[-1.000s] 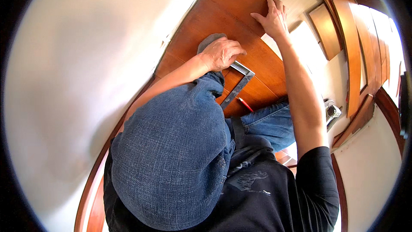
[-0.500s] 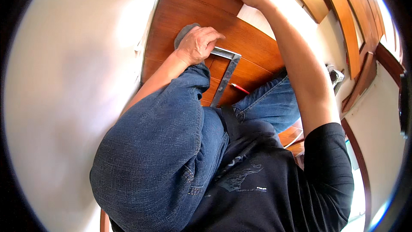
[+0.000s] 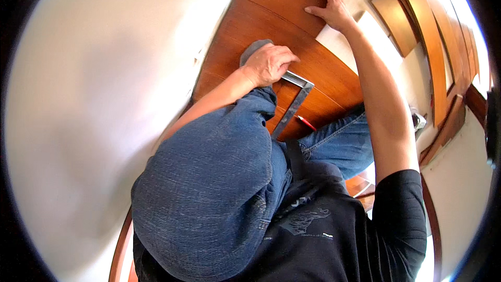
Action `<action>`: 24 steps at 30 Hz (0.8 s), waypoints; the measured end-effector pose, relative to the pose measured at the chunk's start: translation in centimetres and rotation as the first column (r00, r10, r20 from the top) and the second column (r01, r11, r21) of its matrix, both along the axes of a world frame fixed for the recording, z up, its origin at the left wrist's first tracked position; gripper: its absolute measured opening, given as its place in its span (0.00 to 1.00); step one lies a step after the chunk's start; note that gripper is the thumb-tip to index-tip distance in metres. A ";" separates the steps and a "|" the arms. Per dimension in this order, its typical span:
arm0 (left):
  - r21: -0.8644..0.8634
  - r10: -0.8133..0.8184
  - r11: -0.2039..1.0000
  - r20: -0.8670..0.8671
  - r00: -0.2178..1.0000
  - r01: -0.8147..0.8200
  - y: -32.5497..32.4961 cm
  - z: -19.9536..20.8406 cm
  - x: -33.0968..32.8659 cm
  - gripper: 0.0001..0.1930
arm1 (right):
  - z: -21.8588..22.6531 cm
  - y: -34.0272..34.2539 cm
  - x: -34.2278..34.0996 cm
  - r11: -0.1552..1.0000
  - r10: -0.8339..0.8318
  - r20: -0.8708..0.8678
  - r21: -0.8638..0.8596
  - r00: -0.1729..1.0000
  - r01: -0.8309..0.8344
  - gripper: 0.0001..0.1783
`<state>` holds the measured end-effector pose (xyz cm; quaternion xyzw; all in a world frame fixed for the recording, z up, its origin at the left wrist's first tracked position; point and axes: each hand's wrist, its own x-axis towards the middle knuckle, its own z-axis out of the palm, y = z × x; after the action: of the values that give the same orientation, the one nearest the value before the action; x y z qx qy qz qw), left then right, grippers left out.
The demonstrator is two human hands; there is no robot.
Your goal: The person installs wood flooring by connecting a pneumatic nailer to an air hose, aligning wood planks against a wall using a square and pencil, and securing the planks to the subfloor with a pneumatic nailer and a hammer.
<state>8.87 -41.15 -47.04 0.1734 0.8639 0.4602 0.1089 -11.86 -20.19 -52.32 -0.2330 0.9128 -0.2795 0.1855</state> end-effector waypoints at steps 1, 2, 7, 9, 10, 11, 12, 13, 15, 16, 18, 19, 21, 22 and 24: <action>0.005 0.009 1.000 0.003 1.000 -0.009 -0.1 0.0 0.0 0.10 | 0.2 -0.4 0.0 1.000 -0.002 0.016 0.009 1.000 0.002 0.46; 0.009 0.017 1.000 0.006 1.000 -0.017 -0.3 0.0 0.3 0.11 | 0.4 -0.6 0.1 1.000 -0.006 0.031 0.018 0.999 0.005 0.45; 0.043 -0.012 0.999 0.025 1.000 0.011 0.0 -0.2 0.1 0.12 | 1.5 -0.3 -0.4 0.999 -0.014 0.078 0.053 0.997 0.010 0.45; 0.000 0.009 1.000 -0.001 1.000 -0.009 -0.3 0.1 0.2 0.12 | 2.7 -1.2 -0.9 0.990 -0.011 0.104 0.139 0.994 -0.004 0.46; -0.001 0.013 1.000 -0.022 1.000 -0.013 0.1 -0.1 0.2 0.12 | 3.2 -1.7 -1.2 0.983 -0.010 0.103 0.182 0.995 -0.009 0.46; -0.005 0.013 1.000 -0.035 0.999 -0.013 0.2 -0.3 0.2 0.12 | 3.6 -2.5 -1.5 0.974 -0.012 0.103 0.226 0.995 -0.011 0.48; -0.011 0.012 1.000 -0.046 0.999 -0.013 0.1 -0.3 0.4 0.12 | 3.9 -3.3 -1.9 0.964 -0.015 0.106 0.265 0.994 -0.013 0.50; -0.006 0.014 1.000 -0.022 1.000 -0.014 0.0 0.2 0.2 0.12 | 4.4 -4.1 -1.6 0.957 -0.018 0.069 0.288 0.997 -0.003 0.49; -0.003 0.000 1.000 0.006 1.000 0.000 0.3 0.9 -0.1 0.11 | 4.3 -4.1 -2.2 0.950 -0.033 0.104 0.313 0.994 -0.001 0.45; -0.012 -0.007 1.000 0.007 1.000 0.007 0.2 1.0 -0.2 0.11 | 4.8 -4.1 -2.2 0.951 -0.019 0.073 0.309 0.997 -0.005 0.46; -0.020 -0.013 1.000 0.002 1.000 0.013 0.4 1.2 -0.5 0.11 | 5.5 -3.2 -2.7 0.966 -0.046 0.022 0.257 0.999 0.039 0.46; -0.018 -0.013 1.000 -0.003 1.000 0.013 0.6 1.2 -0.5 0.11 | 6.0 -2.6 -3.6 0.965 -0.081 0.053 0.253 0.995 0.065 0.44; 0.003 -0.008 1.000 -0.011 1.000 0.008 0.8 1.6 -0.8 0.09 | 7.0 -1.7 -6.3 0.965 -0.142 0.117 0.238 0.983 0.111 0.41; 0.000 -0.002 1.000 -0.019 1.000 0.002 0.8 1.7 -0.8 0.09 | 7.3 -1.2 -7.1 0.968 -0.150 0.037 0.211 0.988 0.139 0.39; -0.008 0.013 1.000 -0.032 0.999 -0.013 0.8 1.7 -0.7 0.09 | 8.0 0.5 -8.5 0.972 -0.165 -0.120 0.149 0.979 0.182 0.36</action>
<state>8.20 -40.35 -45.38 0.1746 0.8684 0.4547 0.0927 -20.36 -19.71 -44.34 -0.1512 0.9576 -0.2082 0.1294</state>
